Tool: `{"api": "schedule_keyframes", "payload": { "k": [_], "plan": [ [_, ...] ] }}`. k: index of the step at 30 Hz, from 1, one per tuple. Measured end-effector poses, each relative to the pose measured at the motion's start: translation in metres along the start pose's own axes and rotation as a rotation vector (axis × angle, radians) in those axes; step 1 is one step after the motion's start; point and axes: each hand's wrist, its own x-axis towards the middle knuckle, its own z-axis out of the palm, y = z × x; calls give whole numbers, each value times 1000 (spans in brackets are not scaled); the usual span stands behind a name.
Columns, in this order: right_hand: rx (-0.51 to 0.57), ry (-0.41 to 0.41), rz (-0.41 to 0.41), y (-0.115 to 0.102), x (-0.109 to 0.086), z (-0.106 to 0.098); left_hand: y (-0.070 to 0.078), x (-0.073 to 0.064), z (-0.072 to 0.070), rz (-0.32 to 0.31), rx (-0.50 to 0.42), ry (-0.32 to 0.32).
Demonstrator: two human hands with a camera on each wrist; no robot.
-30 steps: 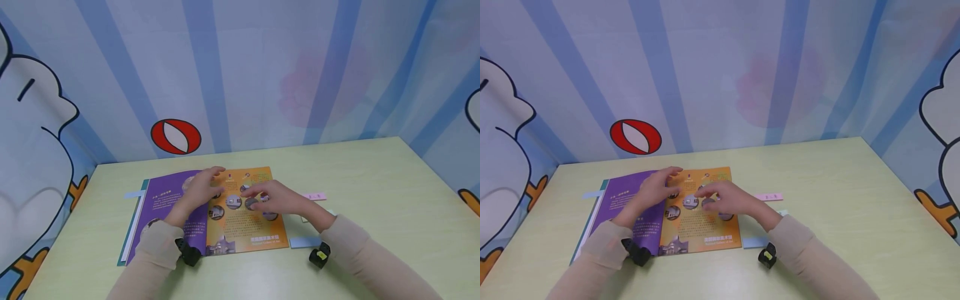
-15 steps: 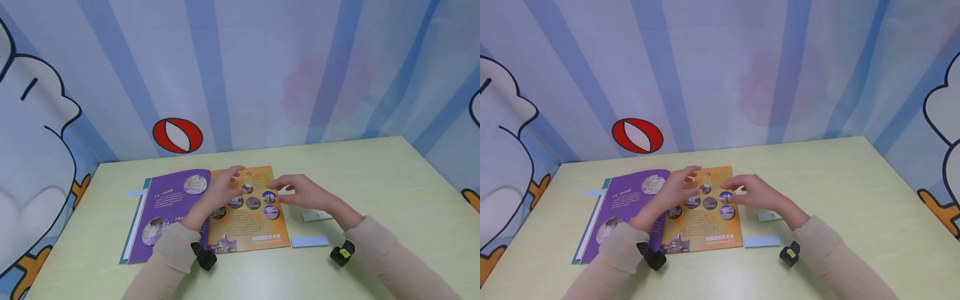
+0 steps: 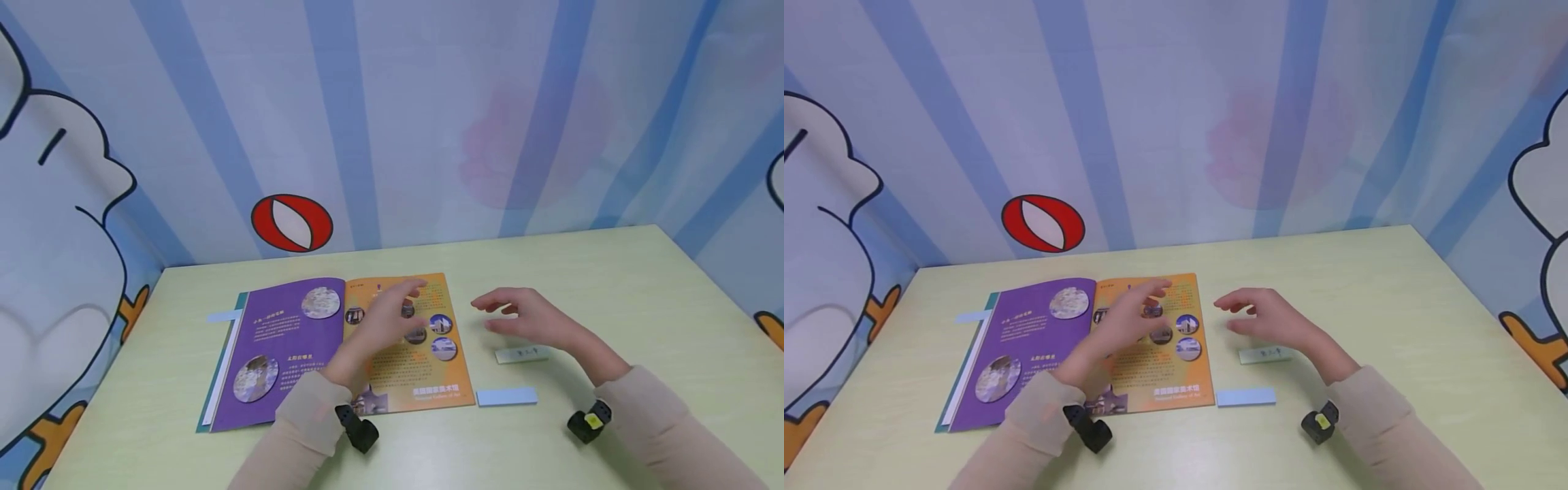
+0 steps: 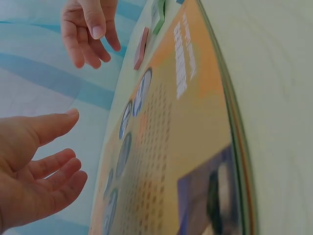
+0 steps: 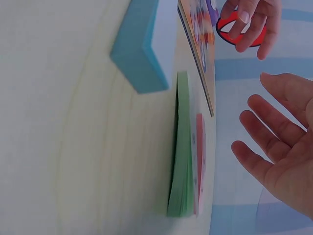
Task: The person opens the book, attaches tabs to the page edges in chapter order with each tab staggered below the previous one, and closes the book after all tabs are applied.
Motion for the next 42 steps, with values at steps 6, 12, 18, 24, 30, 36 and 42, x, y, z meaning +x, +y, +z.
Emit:
{"api": "schedule_keyframes", "payload": {
  "k": [6, 12, 18, 24, 30, 36, 42],
  "plan": [
    [3, 35, 43, 6, -6, -3, 5, 3, 13, 20, 1, -28],
    [-14, 62, 55, 16, -11, -10, 13, 6, 22, 41, -39, -72],
    [-4, 73, 116, 28, -14, -16, 16, 12, 34, 70, -88, -155],
    [23, 72, 133, 38, -16, -19, 18, 17, 46, 92, -91, -247],
    [36, 51, 164, 45, -17, -22, 21, 25, 57, 92, -46, -267],
    [17, 25, 197, 48, -16, -25, 25, 37, 66, 63, 43, -266],
    [10, -27, 217, 52, -14, -25, 29, 47, 78, 102, 152, -234]
  ]
}}
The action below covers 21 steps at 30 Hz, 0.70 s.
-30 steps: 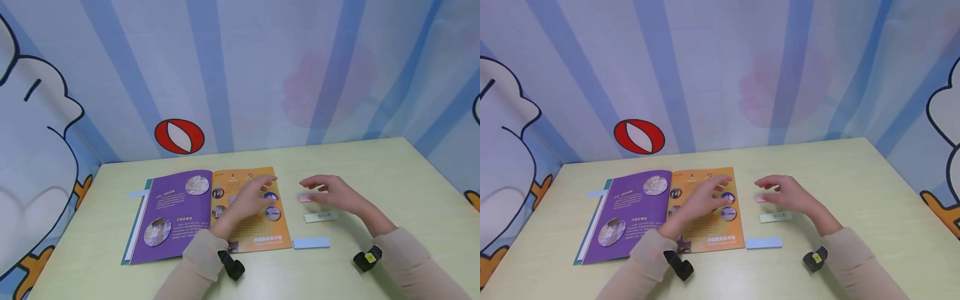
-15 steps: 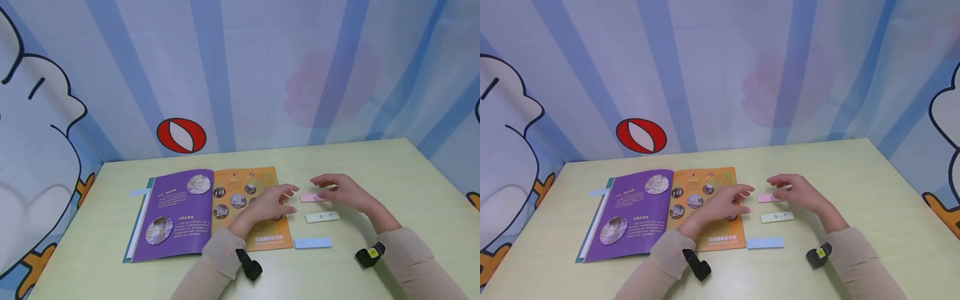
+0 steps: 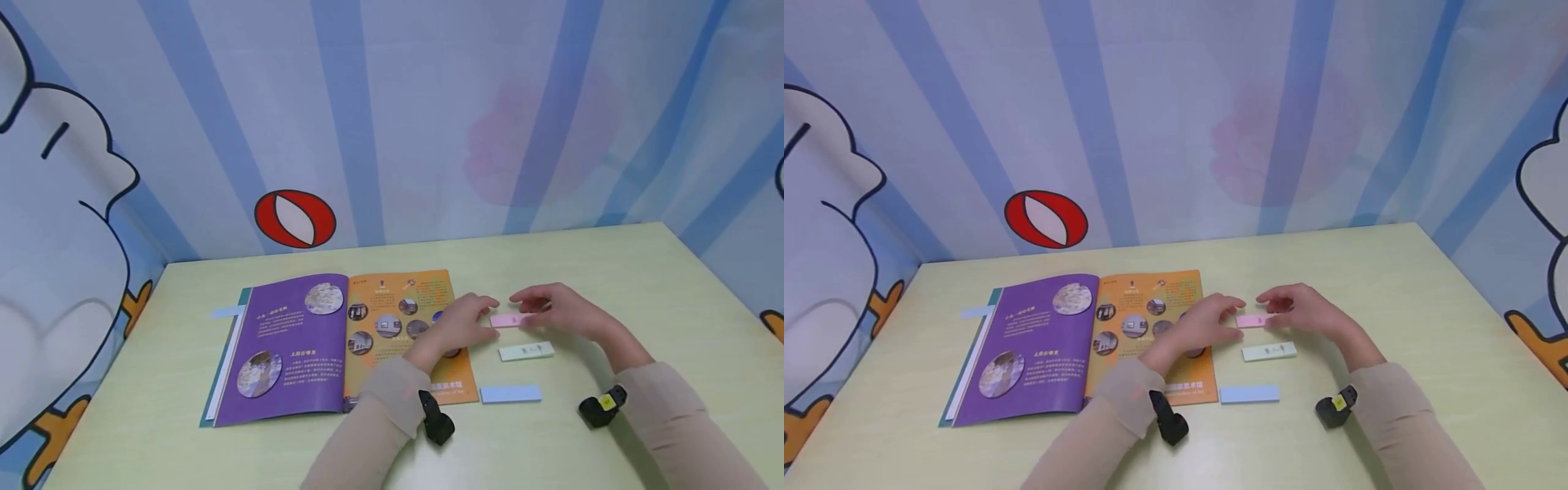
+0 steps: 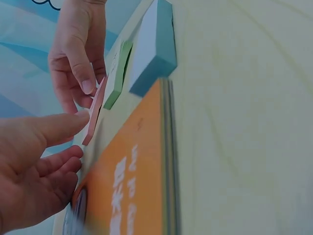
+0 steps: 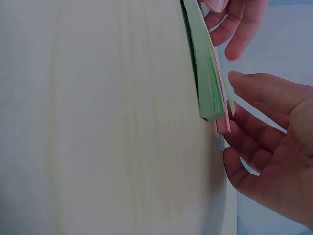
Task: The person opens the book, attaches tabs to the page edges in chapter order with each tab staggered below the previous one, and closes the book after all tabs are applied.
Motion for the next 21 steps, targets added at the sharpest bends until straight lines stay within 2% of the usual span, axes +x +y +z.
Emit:
{"api": "schedule_keyframes", "payload": {
  "k": [3, 8, 14, 21],
  "plan": [
    [0, -24, 0, 0, 2, 1, 2, 6, 6, 2, 59, 47],
    [-34, -33, -31, -1, 4, 4, 5, 11, 14, -22, 73, 108],
    [-88, -19, -59, -3, 6, 7, 9, 11, 17, -14, 48, 133],
    [-77, -39, -79, -7, 7, 8, 10, 11, 17, -40, 20, 146]
  ]
}}
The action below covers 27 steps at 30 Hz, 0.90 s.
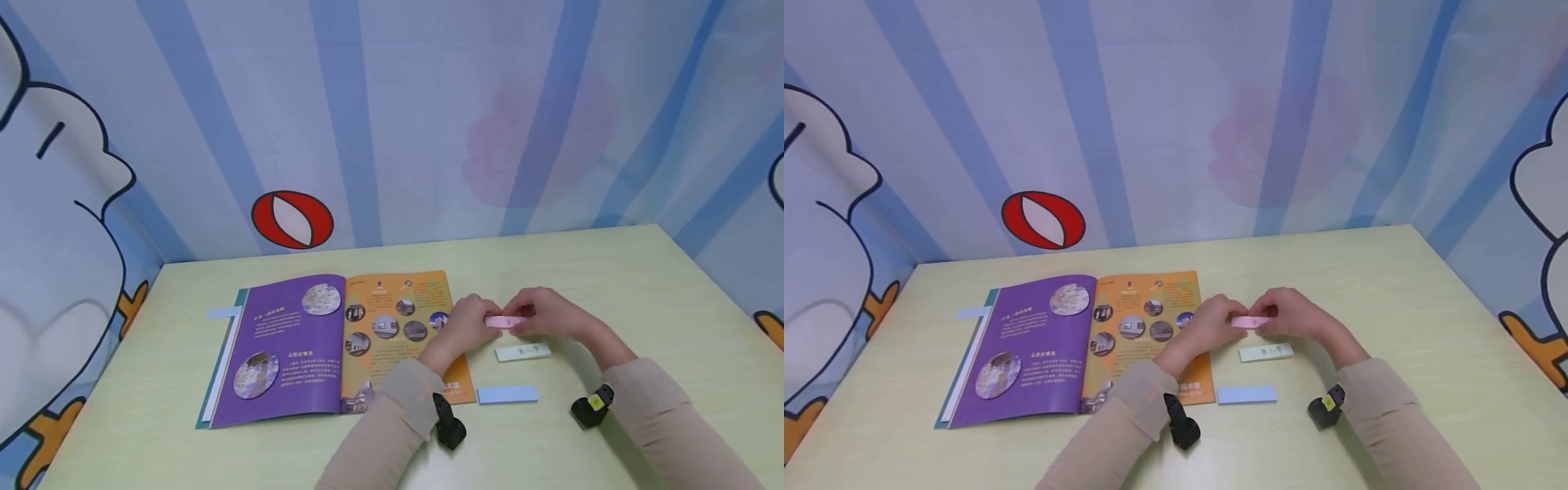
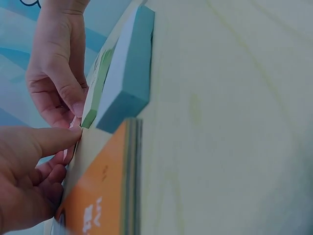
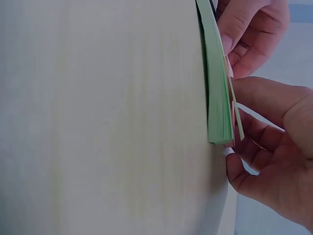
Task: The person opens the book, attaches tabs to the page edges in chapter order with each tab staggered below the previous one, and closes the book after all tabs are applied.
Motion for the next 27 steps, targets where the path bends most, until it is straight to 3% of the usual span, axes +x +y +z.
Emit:
{"api": "schedule_keyframes", "payload": {
  "k": [10, 14, 19, 27],
  "plan": [
    [29, -19, -45, -5, -1, 2, -4, -1, 0, -27, -53, -16],
    [2, -16, -66, -9, -3, 1, -5, -3, -4, -9, -67, -31],
    [-51, 14, -104, -13, -1, -2, -5, -4, -11, 35, -82, 2],
    [-50, 4, -133, -25, 3, -7, -2, -10, -24, 39, -113, 14]
  ]
}}
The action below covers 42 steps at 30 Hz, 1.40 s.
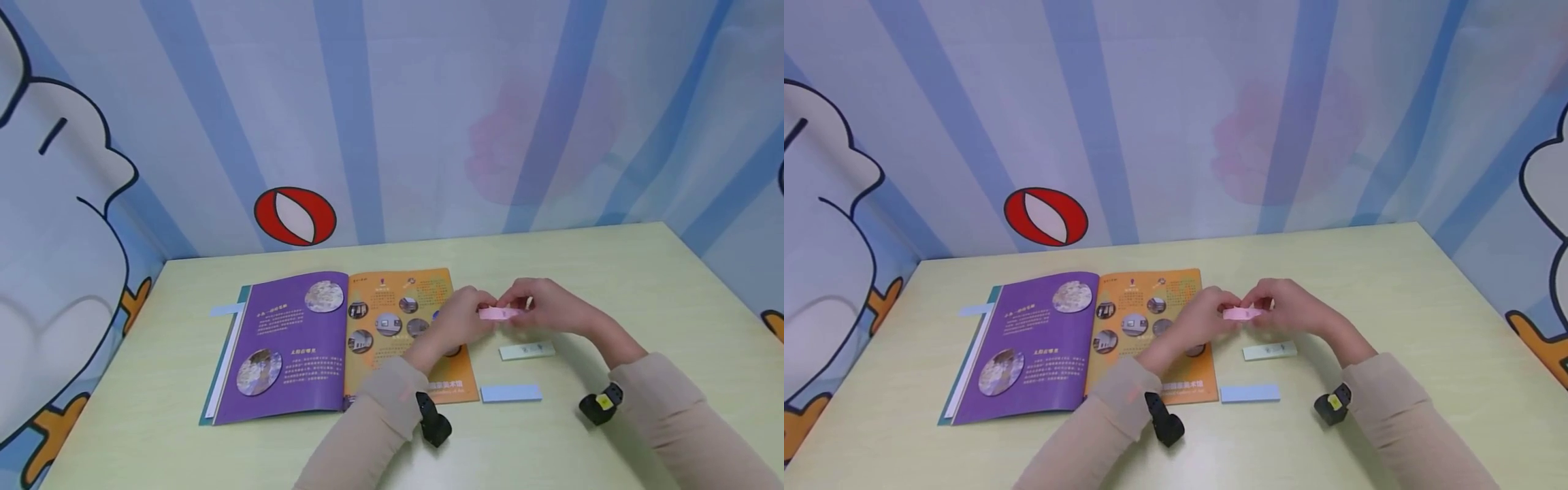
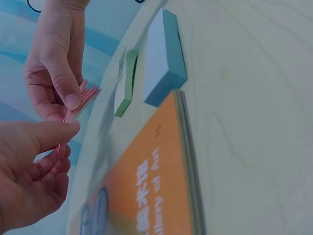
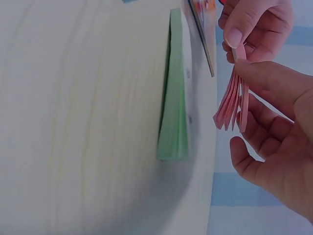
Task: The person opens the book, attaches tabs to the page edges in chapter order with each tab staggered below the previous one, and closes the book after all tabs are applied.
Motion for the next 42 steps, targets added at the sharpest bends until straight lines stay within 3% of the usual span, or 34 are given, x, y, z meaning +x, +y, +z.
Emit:
{"api": "schedule_keyframes", "payload": {
  "k": [9, 18, 24, 42],
  "plan": [
    [4, 25, -74, -16, 1, -2, 12, -16, -20, -11, 65, 5],
    [23, 59, -110, -36, -7, 0, 25, -38, -33, 13, 106, 58],
    [42, 65, -129, -50, -12, 3, 31, -54, -38, 10, 94, 85],
    [113, 32, -222, -79, -31, 13, 40, -94, -45, 102, 60, 143]
  ]
}}
